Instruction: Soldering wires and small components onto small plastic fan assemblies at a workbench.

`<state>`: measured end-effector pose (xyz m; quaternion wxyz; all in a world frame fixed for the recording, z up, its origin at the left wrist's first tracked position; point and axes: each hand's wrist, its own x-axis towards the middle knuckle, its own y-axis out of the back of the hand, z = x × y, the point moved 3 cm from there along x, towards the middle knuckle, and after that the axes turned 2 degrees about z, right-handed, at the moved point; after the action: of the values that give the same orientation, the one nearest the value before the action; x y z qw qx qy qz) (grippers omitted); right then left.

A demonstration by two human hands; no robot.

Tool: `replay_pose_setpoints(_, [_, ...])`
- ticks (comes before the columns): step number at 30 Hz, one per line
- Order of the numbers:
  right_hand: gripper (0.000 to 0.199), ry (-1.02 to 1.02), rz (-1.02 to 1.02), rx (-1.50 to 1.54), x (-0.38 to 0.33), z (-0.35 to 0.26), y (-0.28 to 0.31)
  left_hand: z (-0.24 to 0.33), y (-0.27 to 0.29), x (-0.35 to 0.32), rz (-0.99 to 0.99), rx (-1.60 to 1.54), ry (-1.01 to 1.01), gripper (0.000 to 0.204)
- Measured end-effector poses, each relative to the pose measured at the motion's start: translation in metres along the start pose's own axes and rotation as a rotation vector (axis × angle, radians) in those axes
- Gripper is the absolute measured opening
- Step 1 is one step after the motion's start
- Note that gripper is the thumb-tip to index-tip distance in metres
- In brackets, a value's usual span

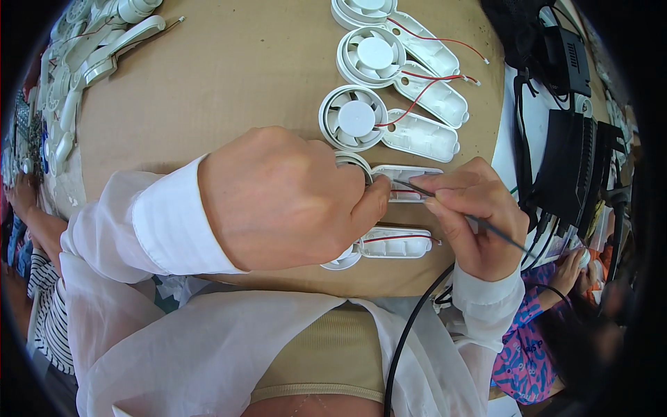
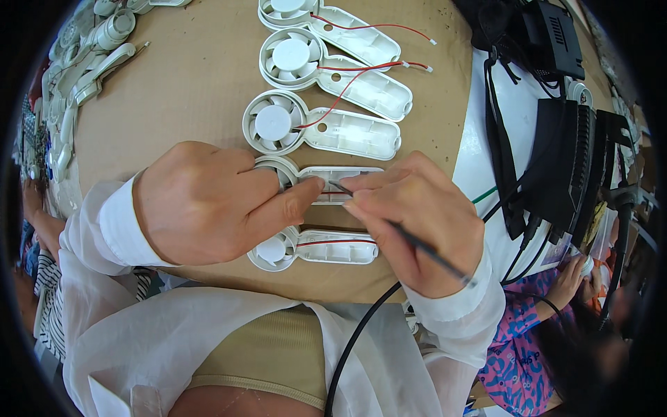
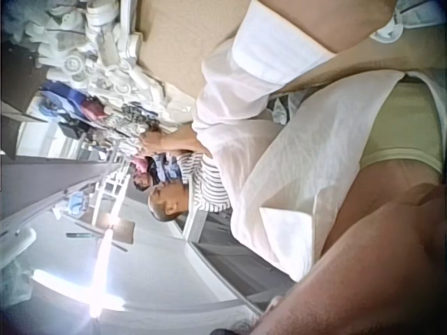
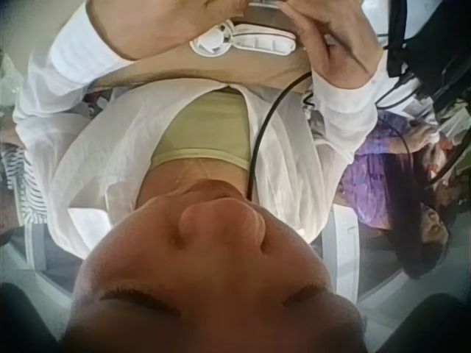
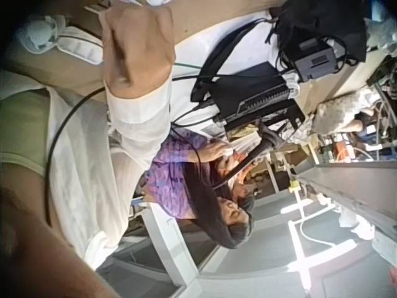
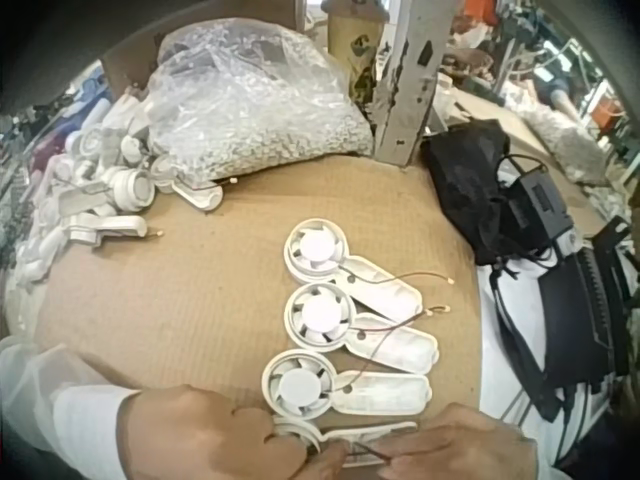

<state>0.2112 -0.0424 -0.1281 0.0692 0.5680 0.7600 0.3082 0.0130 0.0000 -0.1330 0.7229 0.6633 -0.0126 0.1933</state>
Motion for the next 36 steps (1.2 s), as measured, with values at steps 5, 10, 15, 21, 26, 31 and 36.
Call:
replay_pose_setpoints(5, [0.017,0.05,-0.067,-0.085,0.001,-0.015,0.001,0.005,0.008,-0.002,-0.017,-0.004,0.02,0.027])
replay_pose_setpoints(10, [0.016,-0.052,0.087,0.193,-0.001,-0.017,0.009,0.002,0.02,-0.011,0.08,-0.23,0.095,0.025])
replay_pose_setpoints(15, [0.014,-0.109,0.488,0.171,0.019,-0.035,0.074,-0.046,0.051,0.01,0.19,-2.1,0.317,0.023])
replay_pose_setpoints(21, [0.016,0.029,0.598,0.363,0.066,-0.013,0.06,-0.042,0.043,0.041,0.534,-2.52,0.86,0.036])
replay_pose_setpoints(26, [0.015,0.05,0.412,0.392,0.061,0.005,0.055,-0.044,0.034,0.05,0.475,-2.468,1.039,0.038])
replay_pose_setpoints(31, [0.02,0.143,0.263,0.226,0.066,0.004,0.048,-0.047,0.028,0.052,0.494,-2.494,1.112,0.032])
replay_pose_setpoints(36, [0.021,0.197,0.232,0.129,0.067,0.003,0.041,-0.048,0.021,0.05,0.473,-2.555,1.062,0.039])
